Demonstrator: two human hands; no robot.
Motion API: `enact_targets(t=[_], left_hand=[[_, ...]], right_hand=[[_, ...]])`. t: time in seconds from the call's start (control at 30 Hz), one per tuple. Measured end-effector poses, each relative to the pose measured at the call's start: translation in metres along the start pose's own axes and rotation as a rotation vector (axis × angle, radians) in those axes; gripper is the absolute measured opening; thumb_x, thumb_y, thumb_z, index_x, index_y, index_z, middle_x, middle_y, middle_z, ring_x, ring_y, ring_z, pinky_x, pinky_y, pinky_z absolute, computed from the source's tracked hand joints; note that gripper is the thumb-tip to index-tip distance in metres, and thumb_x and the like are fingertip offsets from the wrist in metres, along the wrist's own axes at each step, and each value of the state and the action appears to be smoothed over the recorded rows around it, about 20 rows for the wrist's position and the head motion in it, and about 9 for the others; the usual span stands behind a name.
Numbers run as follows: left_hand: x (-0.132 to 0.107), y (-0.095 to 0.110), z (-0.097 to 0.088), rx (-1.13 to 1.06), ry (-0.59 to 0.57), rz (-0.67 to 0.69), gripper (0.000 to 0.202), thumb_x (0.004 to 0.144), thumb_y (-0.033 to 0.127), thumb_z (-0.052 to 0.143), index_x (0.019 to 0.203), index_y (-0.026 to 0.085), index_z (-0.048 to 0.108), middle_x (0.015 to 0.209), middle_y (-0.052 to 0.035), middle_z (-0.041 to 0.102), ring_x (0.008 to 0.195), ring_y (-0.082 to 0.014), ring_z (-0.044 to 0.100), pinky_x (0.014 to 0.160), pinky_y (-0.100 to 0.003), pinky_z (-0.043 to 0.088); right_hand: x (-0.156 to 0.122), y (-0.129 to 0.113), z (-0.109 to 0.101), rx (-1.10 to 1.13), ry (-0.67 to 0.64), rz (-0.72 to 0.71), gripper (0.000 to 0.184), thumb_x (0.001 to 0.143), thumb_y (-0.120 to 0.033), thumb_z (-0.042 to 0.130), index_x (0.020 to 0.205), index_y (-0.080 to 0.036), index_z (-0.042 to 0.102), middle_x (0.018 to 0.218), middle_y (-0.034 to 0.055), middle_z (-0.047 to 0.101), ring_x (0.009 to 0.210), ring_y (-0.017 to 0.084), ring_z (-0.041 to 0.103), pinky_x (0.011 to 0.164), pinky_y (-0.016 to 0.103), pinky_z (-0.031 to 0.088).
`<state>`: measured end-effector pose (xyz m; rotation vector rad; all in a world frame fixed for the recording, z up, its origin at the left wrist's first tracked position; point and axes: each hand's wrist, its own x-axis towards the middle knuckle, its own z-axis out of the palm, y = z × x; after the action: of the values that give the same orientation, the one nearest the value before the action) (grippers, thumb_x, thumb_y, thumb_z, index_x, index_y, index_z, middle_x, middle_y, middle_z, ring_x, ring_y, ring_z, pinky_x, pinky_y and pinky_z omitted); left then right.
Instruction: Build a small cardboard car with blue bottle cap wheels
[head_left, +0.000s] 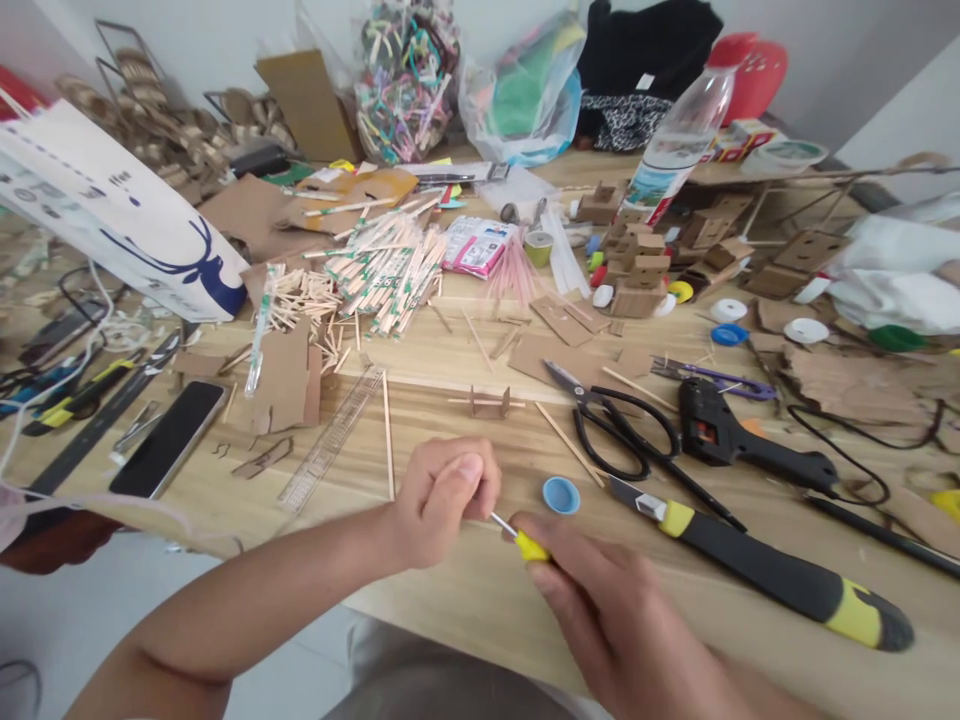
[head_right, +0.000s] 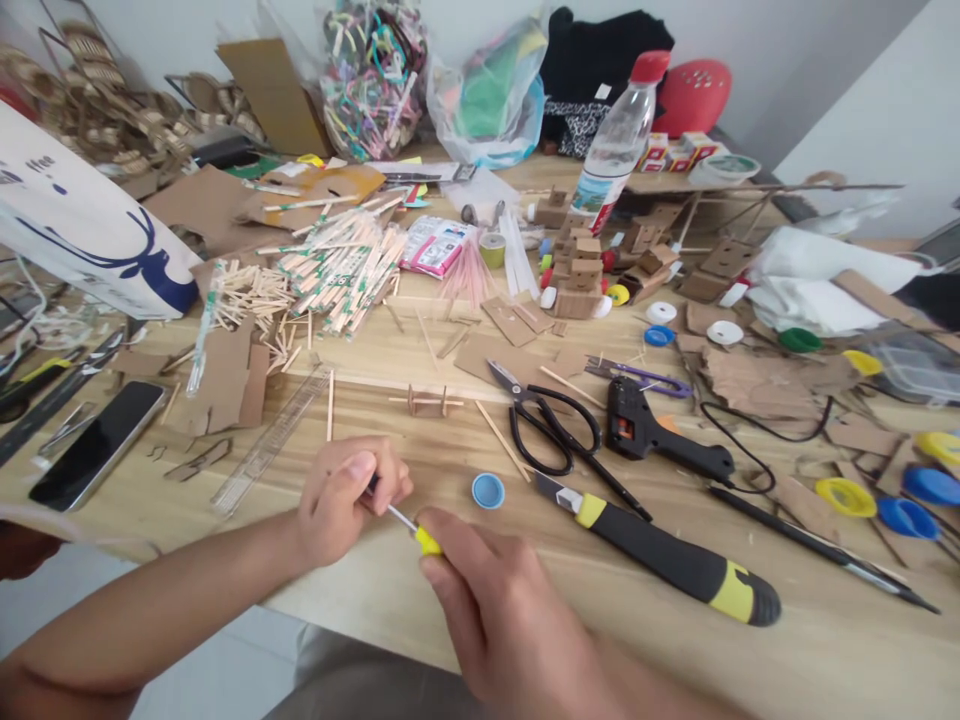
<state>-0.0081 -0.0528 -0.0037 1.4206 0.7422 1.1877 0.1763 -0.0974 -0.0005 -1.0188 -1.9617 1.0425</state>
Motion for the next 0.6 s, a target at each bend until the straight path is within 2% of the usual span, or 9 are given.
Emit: enact_targets(t=[0.07, 0.13, 0.2, 0.27, 0.37, 0.43, 0.47, 0.53, 0.6], left_hand=[[0.001, 0.003, -0.001, 0.006, 0.001, 0.010, 0.059, 0.099, 0.060, 0.044, 0.055, 0.021, 0.045, 0.046, 0.0046, 0.037, 0.041, -0.0091, 0.032, 0.042, -0.027, 0.026], [0.002, 0.005, -0.002, 0.000, -0.006, 0.020, 0.059, 0.099, 0.060, 0.045, 0.054, 0.021, 0.045, 0.046, 0.0049, 0.036, 0.041, -0.0091, 0.030, 0.042, -0.027, 0.026], [0.002, 0.005, -0.002, -0.015, -0.011, 0.028, 0.059, 0.099, 0.060, 0.045, 0.054, 0.021, 0.046, 0.046, 0.0053, 0.034, 0.041, -0.0091, 0.029, 0.042, -0.027, 0.025], [0.001, 0.003, -0.002, -0.015, -0.008, 0.030, 0.058, 0.099, 0.059, 0.044, 0.055, 0.021, 0.046, 0.045, 0.0052, 0.034, 0.041, -0.0094, 0.029, 0.041, -0.027, 0.025], [0.001, 0.000, -0.001, 0.021, -0.002, 0.035, 0.059, 0.100, 0.059, 0.043, 0.055, 0.021, 0.046, 0.047, 0.0044, 0.036, 0.043, -0.0099, 0.032, 0.043, -0.027, 0.026], [0.000, -0.001, 0.000, 0.025, -0.006, 0.033, 0.060, 0.100, 0.059, 0.043, 0.054, 0.021, 0.046, 0.047, 0.0042, 0.037, 0.044, -0.0098, 0.033, 0.044, -0.027, 0.027], [0.000, -0.002, 0.001, 0.016, -0.004, 0.028, 0.060, 0.100, 0.059, 0.043, 0.054, 0.021, 0.046, 0.047, 0.0046, 0.036, 0.043, -0.0096, 0.033, 0.044, -0.027, 0.027], [0.000, -0.001, 0.001, -0.015, 0.001, 0.015, 0.059, 0.099, 0.059, 0.045, 0.055, 0.021, 0.045, 0.046, 0.0056, 0.034, 0.042, -0.0090, 0.030, 0.043, -0.027, 0.026], [0.001, -0.001, 0.002, -0.064, 0.002, 0.006, 0.057, 0.099, 0.058, 0.047, 0.055, 0.021, 0.044, 0.045, 0.0064, 0.032, 0.041, -0.0085, 0.027, 0.042, -0.026, 0.024]], right_hand=[[0.005, -0.006, -0.004, 0.474, -0.189, 0.327, 0.043, 0.103, -0.058, 0.046, 0.099, -0.020, 0.066, 0.057, -0.0057, 0.046, 0.044, 0.009, 0.039, 0.043, 0.021, 0.037], [0.009, -0.008, -0.008, 0.901, -0.390, 0.586, 0.051, 0.093, -0.072, 0.055, 0.096, -0.021, 0.062, 0.053, -0.0125, 0.030, 0.038, 0.005, 0.016, 0.036, 0.018, 0.020], [0.011, -0.005, -0.010, 1.054, -0.493, 0.665, 0.054, 0.088, -0.076, 0.058, 0.096, -0.022, 0.060, 0.053, -0.0146, 0.025, 0.039, 0.004, 0.008, 0.036, 0.017, 0.013], [0.010, 0.000, -0.009, 0.824, -0.398, 0.513, 0.050, 0.094, -0.071, 0.052, 0.096, -0.022, 0.063, 0.053, -0.0112, 0.033, 0.038, 0.006, 0.019, 0.036, 0.018, 0.021], [0.003, 0.007, -0.004, 0.075, -0.058, 0.034, 0.038, 0.107, -0.046, 0.041, 0.104, -0.020, 0.070, 0.064, 0.0010, 0.059, 0.049, 0.014, 0.050, 0.045, 0.024, 0.042], [0.000, 0.009, -0.002, -0.286, 0.085, -0.214, 0.032, 0.107, -0.030, 0.041, 0.112, -0.019, 0.070, 0.071, 0.0054, 0.067, 0.056, 0.017, 0.060, 0.050, 0.027, 0.047], [-0.001, 0.009, -0.001, -0.350, 0.103, -0.260, 0.031, 0.107, -0.027, 0.041, 0.113, -0.018, 0.070, 0.071, 0.0057, 0.068, 0.057, 0.018, 0.061, 0.051, 0.027, 0.048], [0.001, 0.005, -0.002, -0.246, 0.039, -0.164, 0.032, 0.107, -0.032, 0.042, 0.109, -0.018, 0.071, 0.071, 0.0048, 0.067, 0.059, 0.017, 0.062, 0.053, 0.027, 0.048], [0.005, 0.000, -0.004, 0.137, -0.107, 0.115, 0.039, 0.107, -0.047, 0.042, 0.102, -0.020, 0.069, 0.064, -0.0008, 0.058, 0.052, 0.013, 0.053, 0.048, 0.024, 0.043]])
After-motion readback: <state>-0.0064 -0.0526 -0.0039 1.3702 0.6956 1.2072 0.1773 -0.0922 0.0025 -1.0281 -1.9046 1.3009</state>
